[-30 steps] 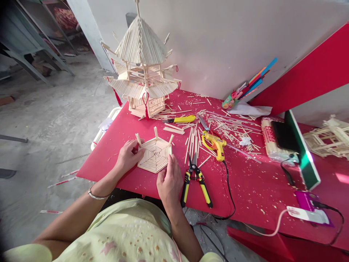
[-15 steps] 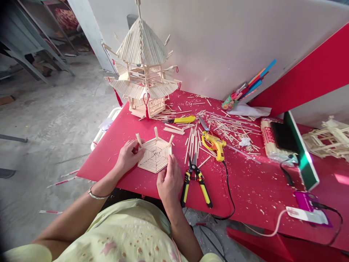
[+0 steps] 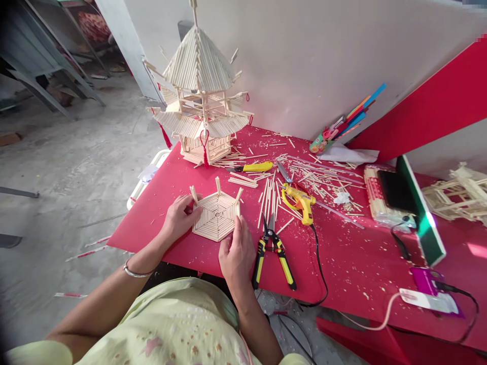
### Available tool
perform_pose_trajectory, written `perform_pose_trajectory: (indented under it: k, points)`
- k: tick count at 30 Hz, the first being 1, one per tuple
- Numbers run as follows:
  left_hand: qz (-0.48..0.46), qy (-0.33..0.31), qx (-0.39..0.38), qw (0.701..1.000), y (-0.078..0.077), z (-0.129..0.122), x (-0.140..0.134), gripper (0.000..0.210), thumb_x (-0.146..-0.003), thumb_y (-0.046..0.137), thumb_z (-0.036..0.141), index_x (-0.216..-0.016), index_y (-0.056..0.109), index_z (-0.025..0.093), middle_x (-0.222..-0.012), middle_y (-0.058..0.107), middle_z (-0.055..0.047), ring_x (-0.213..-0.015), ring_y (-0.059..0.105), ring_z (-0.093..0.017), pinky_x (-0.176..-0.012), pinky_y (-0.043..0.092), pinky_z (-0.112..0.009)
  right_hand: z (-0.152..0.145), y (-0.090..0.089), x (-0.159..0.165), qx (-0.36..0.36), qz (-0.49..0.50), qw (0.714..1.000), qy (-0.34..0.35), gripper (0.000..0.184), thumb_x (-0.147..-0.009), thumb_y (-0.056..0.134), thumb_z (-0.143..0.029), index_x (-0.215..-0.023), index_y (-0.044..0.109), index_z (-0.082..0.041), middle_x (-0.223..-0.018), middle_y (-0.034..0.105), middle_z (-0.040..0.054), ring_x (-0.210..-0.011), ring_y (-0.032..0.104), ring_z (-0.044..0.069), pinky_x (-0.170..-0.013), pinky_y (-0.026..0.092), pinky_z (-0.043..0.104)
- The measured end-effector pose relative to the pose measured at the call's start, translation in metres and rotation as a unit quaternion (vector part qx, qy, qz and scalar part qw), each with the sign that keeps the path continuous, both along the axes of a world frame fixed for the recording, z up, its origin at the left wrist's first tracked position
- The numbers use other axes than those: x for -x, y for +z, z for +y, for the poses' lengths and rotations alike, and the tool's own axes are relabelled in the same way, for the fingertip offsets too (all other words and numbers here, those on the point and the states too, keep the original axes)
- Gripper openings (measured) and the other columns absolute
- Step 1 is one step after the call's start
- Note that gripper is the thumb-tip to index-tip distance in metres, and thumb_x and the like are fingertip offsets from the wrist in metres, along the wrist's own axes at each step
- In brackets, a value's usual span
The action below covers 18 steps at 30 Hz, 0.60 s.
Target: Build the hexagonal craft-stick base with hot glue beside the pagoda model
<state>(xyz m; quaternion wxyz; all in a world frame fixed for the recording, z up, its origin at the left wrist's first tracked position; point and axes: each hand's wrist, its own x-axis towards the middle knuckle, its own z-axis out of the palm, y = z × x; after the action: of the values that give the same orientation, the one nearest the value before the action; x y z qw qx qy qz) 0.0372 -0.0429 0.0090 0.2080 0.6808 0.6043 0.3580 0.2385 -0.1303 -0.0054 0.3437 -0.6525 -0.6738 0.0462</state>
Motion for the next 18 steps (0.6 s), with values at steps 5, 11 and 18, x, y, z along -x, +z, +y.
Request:
perform_pose_trajectory:
  k: [5, 11, 18]
  points:
    - [-0.002, 0.0, 0.003, 1.0, -0.0005, 0.0005, 0.0003, 0.019, -0.086, 0.064, 0.022, -0.104, 0.069, 0.022, -0.085, 0.065, -0.004, -0.081, 0.059, -0.022, -0.071, 0.049, -0.032, 0.0001, -0.0005, -0.0003, -0.002, -0.001, 1.0, 0.001, 0.058, -0.095, 0.049, -0.014, -0.153, 0.046, -0.016, -0.151, 0.058, 0.0173, -0.136, 0.06, 0.03, -0.108, 0.056, 0.05]
    - [0.004, 0.002, 0.0, 1.0, -0.0009, 0.0004, 0.0005, 0.024, -0.085, 0.064, 0.021, -0.108, 0.07, 0.022, -0.085, 0.066, -0.004, -0.083, 0.061, -0.022, -0.071, 0.049, -0.033, 0.0007, -0.0002, -0.0003, 0.001, 0.004, 1.0, 0.003, 0.058, -0.095, 0.049, -0.014, -0.153, 0.046, -0.016, -0.151, 0.058, 0.0178, -0.136, 0.06, 0.03, -0.108, 0.056, 0.049]
    - [-0.007, 0.001, 0.003, 1.0, -0.0025, 0.0006, 0.0011, 0.027, -0.085, 0.065, 0.021, -0.111, 0.069, 0.023, -0.092, 0.069, -0.005, -0.091, 0.063, -0.024, -0.074, 0.051, -0.034, 0.0002, -0.0018, -0.0001, 0.007, 0.005, 1.0, 0.003, 0.062, -0.095, 0.047, -0.015, -0.156, 0.042, -0.017, -0.152, 0.057, 0.0176, -0.138, 0.058, 0.029, -0.11, 0.055, 0.049]
